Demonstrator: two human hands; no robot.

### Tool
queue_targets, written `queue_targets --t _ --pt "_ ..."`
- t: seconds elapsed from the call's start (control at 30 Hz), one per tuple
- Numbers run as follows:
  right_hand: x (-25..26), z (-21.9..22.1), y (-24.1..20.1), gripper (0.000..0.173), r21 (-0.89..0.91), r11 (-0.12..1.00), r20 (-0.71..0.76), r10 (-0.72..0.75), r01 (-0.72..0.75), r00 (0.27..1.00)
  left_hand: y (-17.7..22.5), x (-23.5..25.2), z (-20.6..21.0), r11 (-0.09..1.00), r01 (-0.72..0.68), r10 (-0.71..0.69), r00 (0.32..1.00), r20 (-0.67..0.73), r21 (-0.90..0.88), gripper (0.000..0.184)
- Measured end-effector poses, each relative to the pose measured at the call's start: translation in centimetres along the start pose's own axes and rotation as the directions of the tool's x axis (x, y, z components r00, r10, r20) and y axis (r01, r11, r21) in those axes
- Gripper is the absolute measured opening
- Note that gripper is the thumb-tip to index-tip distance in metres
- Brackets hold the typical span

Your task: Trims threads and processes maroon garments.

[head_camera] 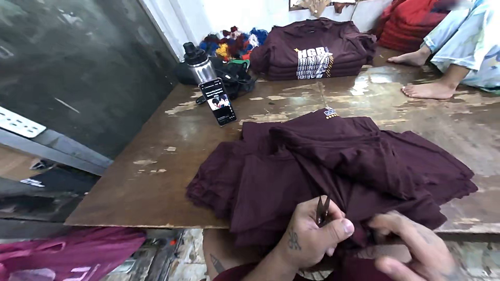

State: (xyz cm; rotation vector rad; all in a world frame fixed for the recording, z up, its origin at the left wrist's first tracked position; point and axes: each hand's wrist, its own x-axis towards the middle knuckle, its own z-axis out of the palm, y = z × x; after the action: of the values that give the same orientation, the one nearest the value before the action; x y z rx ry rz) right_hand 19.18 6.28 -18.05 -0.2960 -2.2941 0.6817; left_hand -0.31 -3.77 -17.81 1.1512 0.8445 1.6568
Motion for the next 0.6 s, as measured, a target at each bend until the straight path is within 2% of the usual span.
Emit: queue_targets --t 0.07,0.1,0.17,0.23,0.27,0.33,0.4,0.43,0.5,0.53,0.6 --pt "0.3 1.1 -0.2 0.037 -0.14 0.99 -0.059 -0.044 0.035 0.997 0.1 0.2 -0.1 1.0 0.009 -0.009 1.0 0.015 -0.006 0.01" --pt "0.4 1.2 0.1 0.031 -0.135 0.988 -0.076 -0.082 0.071 0.994 0.2 0.3 -0.3 0.999 0.021 -0.021 1.0 0.02 -0.027 0.011" --pt "0.1 -0.1 0.5 0.026 0.017 0.995 -0.025 -0.097 0.097 0.995 0.4 0.4 -0.5 0.997 0.046 -0.044 0.999 0.025 -0.066 0.012" --pt "-0.4 -1.3 1.1 0.028 0.186 0.978 0.011 -0.104 0.1 0.995 0.5 0.5 -0.6 0.995 0.054 -0.051 0.998 0.029 -0.081 0.013" --pt "-0.4 -1.4 1.3 0.03 0.202 0.974 0.016 -0.108 0.103 0.994 0.5 0.5 -0.6 0.995 0.054 -0.051 0.998 0.036 -0.082 0.012" --pt "-0.4 -1.1 0.9 0.037 0.109 0.993 0.008 -0.054 0.053 0.998 0.4 0.6 -0.5 0.996 0.046 -0.043 0.998 0.05 -0.07 0.012" --pt "0.1 -0.3 -0.3 0.057 -0.067 0.998 -0.02 0.012 -0.013 1.0 0.4 0.7 -0.4 0.998 0.044 -0.041 0.997 0.064 -0.048 0.012" --pt "0.4 0.3 -0.5 0.059 -0.155 0.988 -0.035 0.006 -0.011 0.999 0.4 0.6 -0.4 0.998 0.044 -0.041 0.996 0.075 -0.042 0.013" --pt "0.5 1.2 0.0 0.043 -0.221 0.974 -0.05 -0.063 0.051 0.997 0.4 0.5 -0.7 0.997 0.051 -0.046 0.995 0.089 -0.049 0.013" --pt "0.4 0.9 0.2 0.033 -0.168 0.983 -0.032 -0.08 0.074 0.996 0.4 0.5 -0.8 0.997 0.053 -0.047 0.995 0.09 -0.064 0.012" --pt "0.0 -0.3 1.1 0.027 0.023 0.994 0.001 -0.11 0.11 0.994 0.4 0.3 -1.0 0.995 0.055 -0.048 0.995 0.089 -0.08 0.011"
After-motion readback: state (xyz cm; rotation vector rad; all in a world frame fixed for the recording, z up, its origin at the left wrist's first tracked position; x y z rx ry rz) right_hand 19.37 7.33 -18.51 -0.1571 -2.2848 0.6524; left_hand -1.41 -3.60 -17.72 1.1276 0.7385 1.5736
